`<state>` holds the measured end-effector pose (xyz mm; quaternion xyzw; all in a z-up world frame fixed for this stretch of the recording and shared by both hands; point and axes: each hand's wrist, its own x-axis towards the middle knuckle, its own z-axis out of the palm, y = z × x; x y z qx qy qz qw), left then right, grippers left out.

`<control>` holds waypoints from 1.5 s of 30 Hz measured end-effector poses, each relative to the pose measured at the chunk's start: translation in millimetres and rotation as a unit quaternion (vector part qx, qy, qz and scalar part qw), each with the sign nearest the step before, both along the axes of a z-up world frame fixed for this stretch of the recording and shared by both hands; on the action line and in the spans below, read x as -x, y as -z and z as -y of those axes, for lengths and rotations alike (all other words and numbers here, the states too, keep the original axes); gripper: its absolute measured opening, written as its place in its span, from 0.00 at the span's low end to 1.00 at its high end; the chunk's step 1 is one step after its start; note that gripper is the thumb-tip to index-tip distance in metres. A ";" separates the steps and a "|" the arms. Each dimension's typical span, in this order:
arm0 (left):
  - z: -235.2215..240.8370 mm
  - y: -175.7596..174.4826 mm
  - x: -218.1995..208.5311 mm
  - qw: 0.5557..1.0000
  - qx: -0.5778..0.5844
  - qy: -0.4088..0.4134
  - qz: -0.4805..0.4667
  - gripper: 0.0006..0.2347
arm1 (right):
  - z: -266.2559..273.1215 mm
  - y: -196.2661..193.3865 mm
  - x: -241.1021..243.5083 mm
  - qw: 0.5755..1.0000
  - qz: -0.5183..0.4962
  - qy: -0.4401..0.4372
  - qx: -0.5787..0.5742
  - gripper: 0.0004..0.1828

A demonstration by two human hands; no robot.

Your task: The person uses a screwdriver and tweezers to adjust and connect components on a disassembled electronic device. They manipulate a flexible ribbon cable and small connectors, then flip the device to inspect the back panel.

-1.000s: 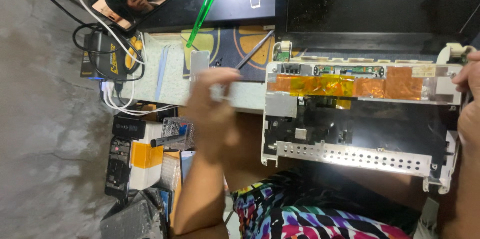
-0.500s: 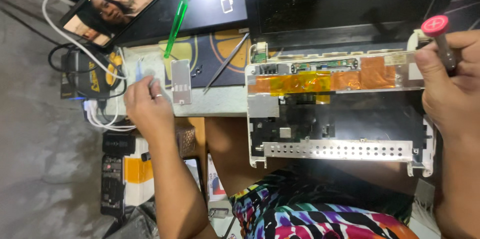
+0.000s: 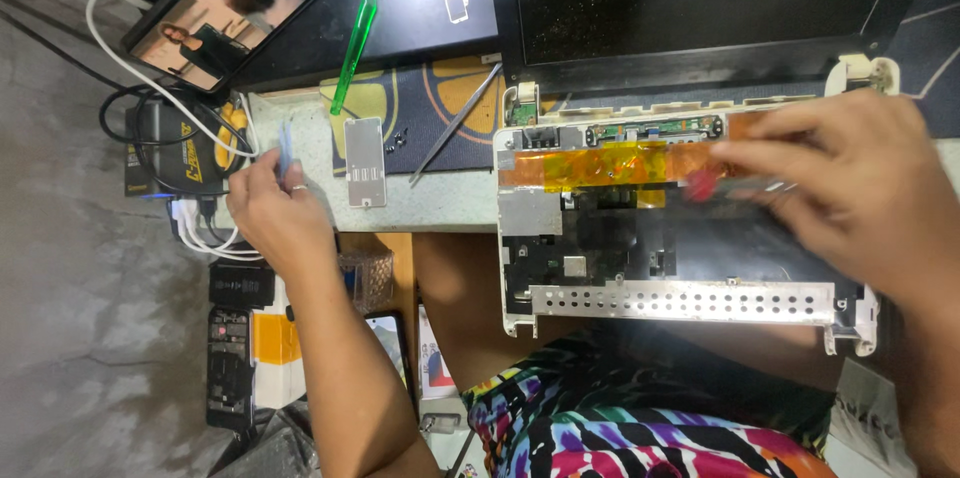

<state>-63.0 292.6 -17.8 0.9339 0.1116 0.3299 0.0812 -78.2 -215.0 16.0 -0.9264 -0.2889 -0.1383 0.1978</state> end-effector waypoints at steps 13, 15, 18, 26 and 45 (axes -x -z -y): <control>33.6 -31.5 34.9 0.996 0.027 0.030 0.086 0.09 | -30.5 -25.5 2.2 0.996 0.006 -0.035 0.083 0.35; 55.8 -43.1 47.1 0.983 0.140 0.056 0.106 0.10 | -30.4 -25.1 2.7 0.997 -0.001 -0.026 0.075 0.34; 96.1 -51.3 46.5 0.971 0.099 0.197 0.097 0.09 | -32.4 -24.4 4.3 0.997 -0.009 -0.012 0.074 0.34; 181.9 -54.2 32.1 0.896 0.211 0.388 -0.049 0.18 | -27.3 -13.9 6.1 0.997 -0.029 -0.004 0.073 0.38; 206.6 -82.7 18.6 0.889 0.163 0.396 -0.164 0.28 | -44.0 -27.1 -12.5 0.992 0.017 -0.100 0.075 0.29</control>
